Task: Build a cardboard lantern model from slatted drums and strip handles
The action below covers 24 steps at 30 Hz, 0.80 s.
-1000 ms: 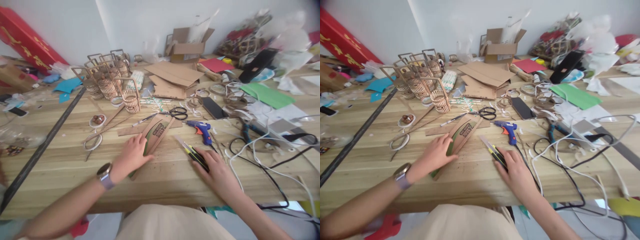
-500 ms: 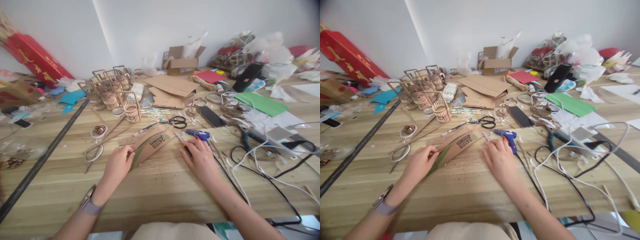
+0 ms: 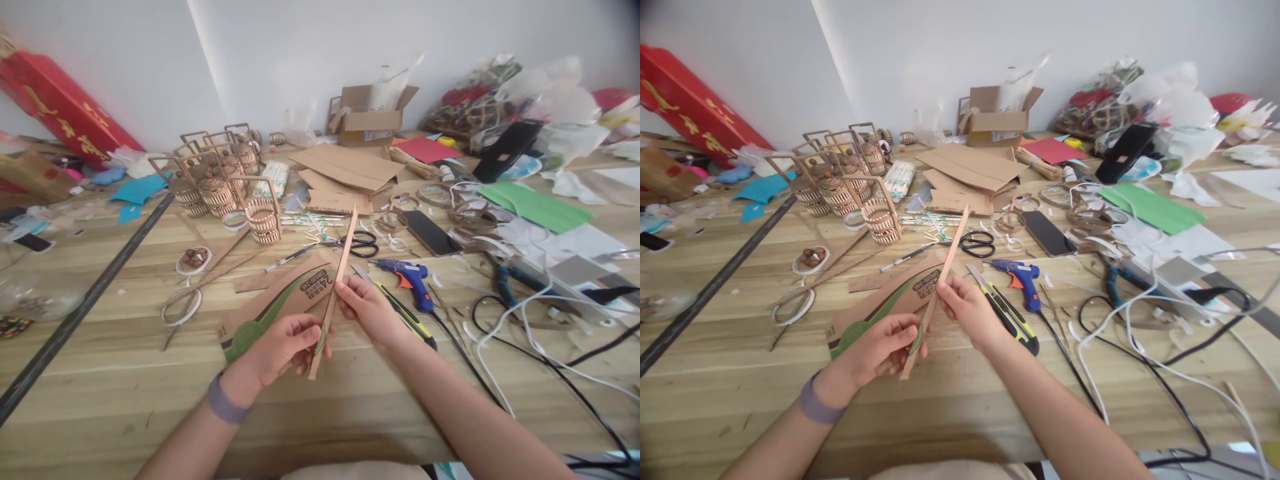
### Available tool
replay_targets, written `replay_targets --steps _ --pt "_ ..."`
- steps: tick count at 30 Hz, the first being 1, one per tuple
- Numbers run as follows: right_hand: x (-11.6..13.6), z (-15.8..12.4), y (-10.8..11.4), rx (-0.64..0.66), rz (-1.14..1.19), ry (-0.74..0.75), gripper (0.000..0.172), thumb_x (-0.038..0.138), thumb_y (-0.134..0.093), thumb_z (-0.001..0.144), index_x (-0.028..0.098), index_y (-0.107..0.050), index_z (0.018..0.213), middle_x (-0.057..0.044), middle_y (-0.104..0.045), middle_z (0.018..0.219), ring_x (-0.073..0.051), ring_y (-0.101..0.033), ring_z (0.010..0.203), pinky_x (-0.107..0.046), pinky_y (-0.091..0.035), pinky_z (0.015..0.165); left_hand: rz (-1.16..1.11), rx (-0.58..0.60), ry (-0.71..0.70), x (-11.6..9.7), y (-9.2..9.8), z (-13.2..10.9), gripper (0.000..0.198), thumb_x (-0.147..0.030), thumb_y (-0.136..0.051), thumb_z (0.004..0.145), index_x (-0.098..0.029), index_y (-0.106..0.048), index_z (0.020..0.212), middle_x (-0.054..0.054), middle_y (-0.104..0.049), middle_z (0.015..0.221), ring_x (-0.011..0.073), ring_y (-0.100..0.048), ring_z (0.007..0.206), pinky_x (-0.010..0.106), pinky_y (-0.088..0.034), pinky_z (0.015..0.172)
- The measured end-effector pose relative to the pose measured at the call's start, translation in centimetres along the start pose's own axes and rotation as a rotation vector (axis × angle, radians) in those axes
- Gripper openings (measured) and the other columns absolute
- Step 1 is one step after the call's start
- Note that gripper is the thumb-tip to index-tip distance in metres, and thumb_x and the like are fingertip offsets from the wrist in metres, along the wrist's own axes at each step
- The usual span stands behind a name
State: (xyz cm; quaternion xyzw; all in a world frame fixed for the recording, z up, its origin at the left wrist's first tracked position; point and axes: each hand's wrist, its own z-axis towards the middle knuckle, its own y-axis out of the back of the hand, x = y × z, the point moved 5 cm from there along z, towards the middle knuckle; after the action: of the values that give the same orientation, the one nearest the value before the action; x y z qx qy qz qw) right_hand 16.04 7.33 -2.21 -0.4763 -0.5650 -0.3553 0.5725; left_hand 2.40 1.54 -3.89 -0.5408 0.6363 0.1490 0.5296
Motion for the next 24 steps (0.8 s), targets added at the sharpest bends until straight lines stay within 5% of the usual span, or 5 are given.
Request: replay_targets --steps 4,8,12,16,24 --pt "0.0 0.4 1.1 -0.064 0.025 0.031 0.046 0.064 -0.067 0.076 0.020 -0.052 0.072 0.009 -0.041 0.053 -0.007 -0.030 0.045 -0.022 -0.020 0.044 -0.140 0.095 0.052 0.6 0.1 0.1 0.050 -0.051 -0.086 0.063 -0.010 -0.069 0.087 0.002 -0.064 0.065 0.0049 -0.049 0.042 0.017 -0.038 0.038" --pt "-0.6 0.1 0.7 -0.105 -0.045 0.068 0.043 0.059 -0.066 0.079 0.019 -0.061 0.093 0.004 -0.054 0.063 -0.009 -0.039 0.046 -0.023 -0.028 0.043 -0.204 -0.023 -0.049 -0.1 0.7 0.1 0.044 -0.046 -0.086 0.065 -0.010 -0.071 0.086 0.001 -0.064 0.064 0.0054 -0.051 0.045 0.016 -0.041 0.040" --pt "0.7 -2.0 -0.7 -0.118 -0.489 0.444 0.011 0.031 -0.059 0.091 0.021 -0.064 0.088 0.001 -0.059 0.066 -0.012 -0.050 0.054 -0.025 -0.041 0.050 -0.228 -0.170 -0.205 -1.1 1.5 -0.3 0.043 -0.046 -0.087 0.065 -0.012 -0.072 0.087 0.002 -0.066 0.067 0.0079 -0.056 0.052 0.018 -0.047 0.048" --pt "1.6 -4.2 -2.8 0.057 -0.694 0.843 0.014 0.012 -0.055 0.090 0.023 -0.061 0.095 -0.001 -0.063 0.076 -0.013 -0.058 0.062 -0.024 -0.050 0.056 -0.194 -0.250 -0.257 -1.2 1.8 -0.5 0.046 -0.048 -0.087 0.063 -0.013 -0.071 0.086 0.000 -0.064 0.066 0.0103 -0.059 0.057 0.021 -0.049 0.052" --pt "1.6 -4.7 -3.2 0.076 -0.809 0.980 0.022 0.007 -0.054 0.085 0.023 -0.058 0.099 -0.002 -0.066 0.079 -0.014 -0.065 0.067 -0.023 -0.054 0.058 -0.177 -0.262 -0.242 -0.9 1.6 -0.2 0.051 -0.053 -0.085 0.064 -0.012 -0.069 0.091 -0.002 -0.059 0.064 0.0088 -0.054 0.054 0.021 -0.046 0.050"
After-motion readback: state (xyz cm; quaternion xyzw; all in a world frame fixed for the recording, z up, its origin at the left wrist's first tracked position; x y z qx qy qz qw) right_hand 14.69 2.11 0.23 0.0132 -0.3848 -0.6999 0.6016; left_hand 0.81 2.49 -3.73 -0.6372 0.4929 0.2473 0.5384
